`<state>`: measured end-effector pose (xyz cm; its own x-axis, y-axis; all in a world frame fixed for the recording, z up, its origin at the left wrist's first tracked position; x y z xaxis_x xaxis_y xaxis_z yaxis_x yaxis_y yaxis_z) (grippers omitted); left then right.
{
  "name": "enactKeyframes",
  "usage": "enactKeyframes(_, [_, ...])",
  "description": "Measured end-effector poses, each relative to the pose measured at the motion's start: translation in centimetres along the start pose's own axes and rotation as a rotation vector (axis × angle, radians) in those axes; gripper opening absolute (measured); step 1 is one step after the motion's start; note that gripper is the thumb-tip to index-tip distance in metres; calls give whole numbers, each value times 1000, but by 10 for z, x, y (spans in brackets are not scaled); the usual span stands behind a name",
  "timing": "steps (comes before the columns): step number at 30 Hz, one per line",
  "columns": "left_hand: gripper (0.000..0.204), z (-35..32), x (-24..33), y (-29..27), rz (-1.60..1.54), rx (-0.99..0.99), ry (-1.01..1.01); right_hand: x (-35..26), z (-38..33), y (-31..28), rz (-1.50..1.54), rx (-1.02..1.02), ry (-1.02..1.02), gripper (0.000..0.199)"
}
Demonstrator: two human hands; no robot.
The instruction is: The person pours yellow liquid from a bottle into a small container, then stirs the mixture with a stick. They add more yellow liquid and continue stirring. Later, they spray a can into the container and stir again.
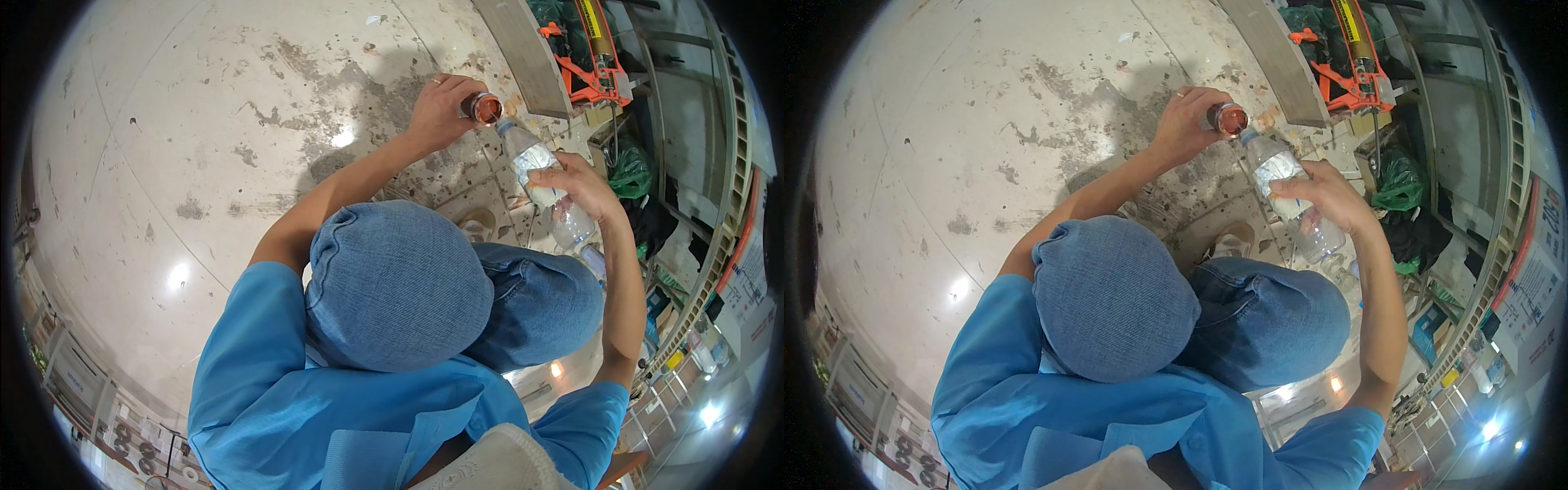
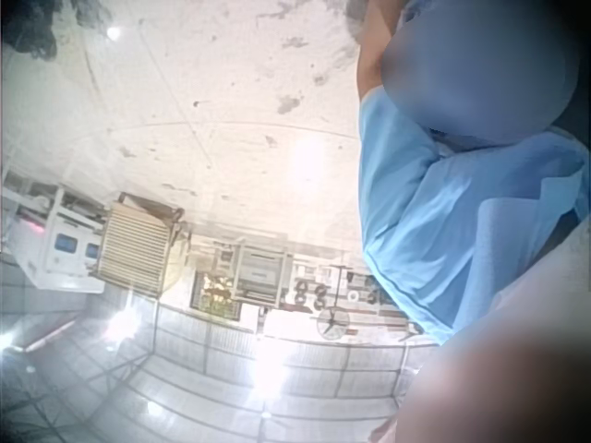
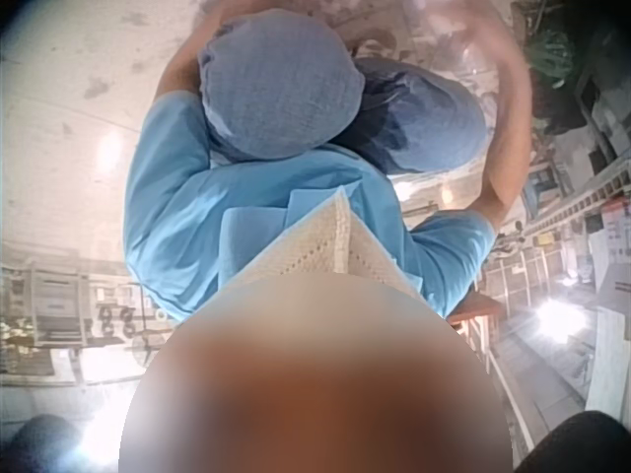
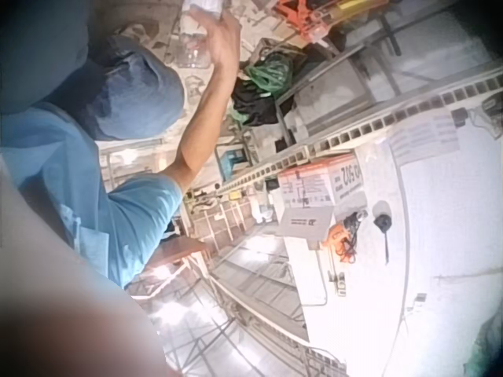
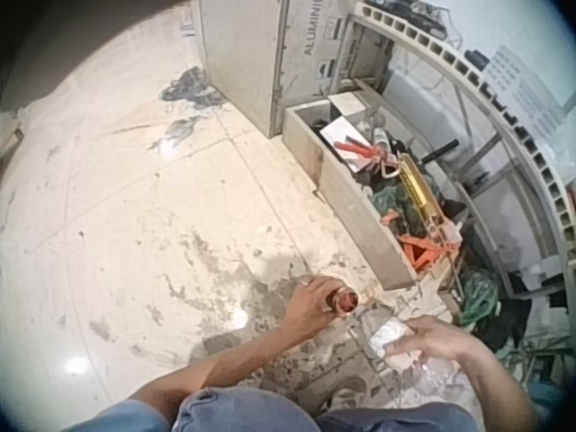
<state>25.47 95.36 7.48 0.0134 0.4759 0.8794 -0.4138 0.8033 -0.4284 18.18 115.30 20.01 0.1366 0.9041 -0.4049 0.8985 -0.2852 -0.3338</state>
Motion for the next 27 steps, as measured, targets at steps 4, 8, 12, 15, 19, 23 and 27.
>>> enactKeyframes(4, [60,-1,0,0,-4,1,10,0,0,1,28,-13,-21,51])
enactKeyframes(8, [60,5,-4,-1,4,14,19,-2,6,-1,4,-21,-26,50])
enactKeyframes(12, [61,4,-6,0,21,19,14,-2,7,-1,24,-26,-37,50])
enactKeyframes(15, [61,4,-5,-1,22,12,21,-3,7,-2,35,-24,-40,50])
enactKeyframes(19, [61,4,-5,-1,18,2,18,-4,8,-2,16,-30,-49,50])
enactKeyframes(23, [61,3,-5,-1,22,4,20,-4,8,-1,9,-28,-45,47])
enactKeyframes(27, [62,3,-7,0,25,7,15,-2,12,-1,9,-45,-36,46])
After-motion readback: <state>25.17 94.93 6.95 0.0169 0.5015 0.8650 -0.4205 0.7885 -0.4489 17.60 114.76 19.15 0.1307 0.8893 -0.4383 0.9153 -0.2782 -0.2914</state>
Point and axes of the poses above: each hand's wrist, its own z-axis towards the middle knuckle, its own y-axis out of the palm, x = y × z, the point moved 8 cm from there along z, towards the middle knuckle, and after that the axes turned 1 degree about z, right-handed, at the moved point
